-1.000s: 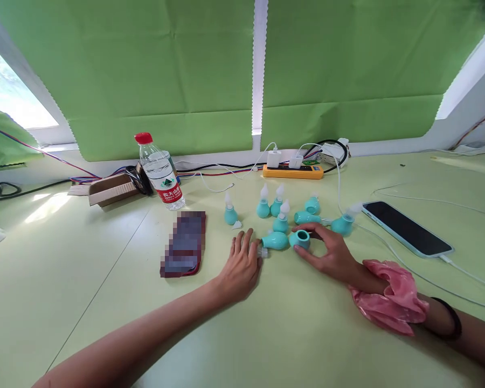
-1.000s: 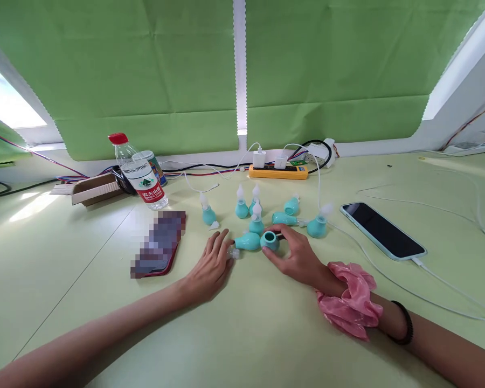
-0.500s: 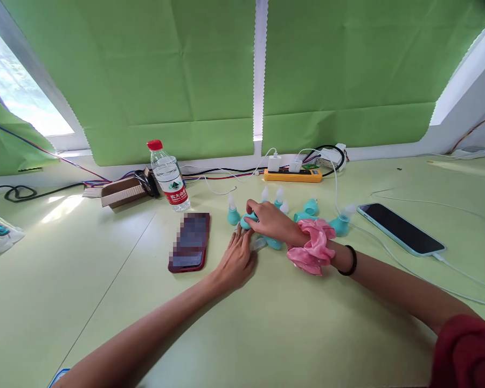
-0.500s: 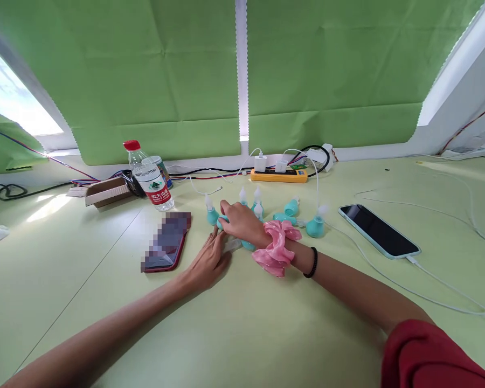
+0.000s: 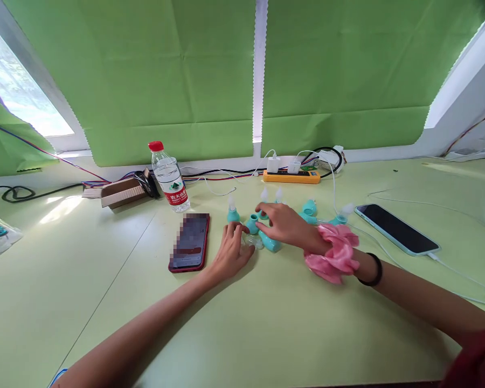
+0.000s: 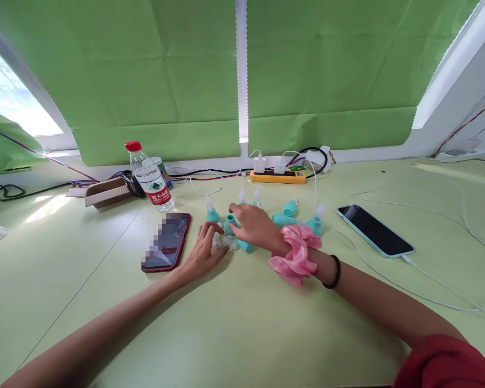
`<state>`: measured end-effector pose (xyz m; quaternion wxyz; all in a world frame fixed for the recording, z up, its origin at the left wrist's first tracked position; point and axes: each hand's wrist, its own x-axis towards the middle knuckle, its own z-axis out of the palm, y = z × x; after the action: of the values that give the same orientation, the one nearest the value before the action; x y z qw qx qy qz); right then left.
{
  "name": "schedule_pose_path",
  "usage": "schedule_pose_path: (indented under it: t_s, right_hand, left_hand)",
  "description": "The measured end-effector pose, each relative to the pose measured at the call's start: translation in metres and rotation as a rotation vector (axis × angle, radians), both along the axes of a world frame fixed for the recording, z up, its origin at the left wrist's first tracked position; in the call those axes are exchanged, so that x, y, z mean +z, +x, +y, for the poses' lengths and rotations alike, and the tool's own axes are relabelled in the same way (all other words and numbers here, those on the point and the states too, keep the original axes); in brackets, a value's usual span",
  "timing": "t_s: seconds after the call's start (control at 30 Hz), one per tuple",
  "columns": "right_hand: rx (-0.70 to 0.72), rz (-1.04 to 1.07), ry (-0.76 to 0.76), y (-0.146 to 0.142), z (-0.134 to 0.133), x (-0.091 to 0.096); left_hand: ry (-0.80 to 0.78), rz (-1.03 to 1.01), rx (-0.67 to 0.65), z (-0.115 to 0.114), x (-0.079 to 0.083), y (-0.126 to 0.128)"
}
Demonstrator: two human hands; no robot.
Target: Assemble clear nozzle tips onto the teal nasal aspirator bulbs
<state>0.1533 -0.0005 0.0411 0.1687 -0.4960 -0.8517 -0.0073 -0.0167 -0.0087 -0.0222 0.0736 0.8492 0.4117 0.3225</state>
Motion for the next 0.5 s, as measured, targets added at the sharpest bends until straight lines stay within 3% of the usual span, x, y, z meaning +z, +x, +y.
schedule_pose_path:
  t_s: [0.17, 0.3, 0.4, 0.5]
  right_hand:
    - [-0.139, -0.209, -0.018, 0.014, -0.023, -0.021]
    - [-0.171, -0.156, -0.057, 0.020, -0.034, -0.028]
    - [-0.072, 0.045, -0.070, 0.033, -0.043, -0.014]
    - [-0.054, 0.358, 0.085, 0.055, -0.038, 0.016]
  left_hand:
    - [0.090, 0.085, 0.026, 0.009, 0.027, 0.004]
    - [0.043, 0.371, 0.085, 0.019, 0.037, 0.022]
    - [0.025, 0.468, 0.072, 0.019, 0.045, 0.032]
    - [0.131, 0.336, 0.080, 0.023, 0.073, 0.035]
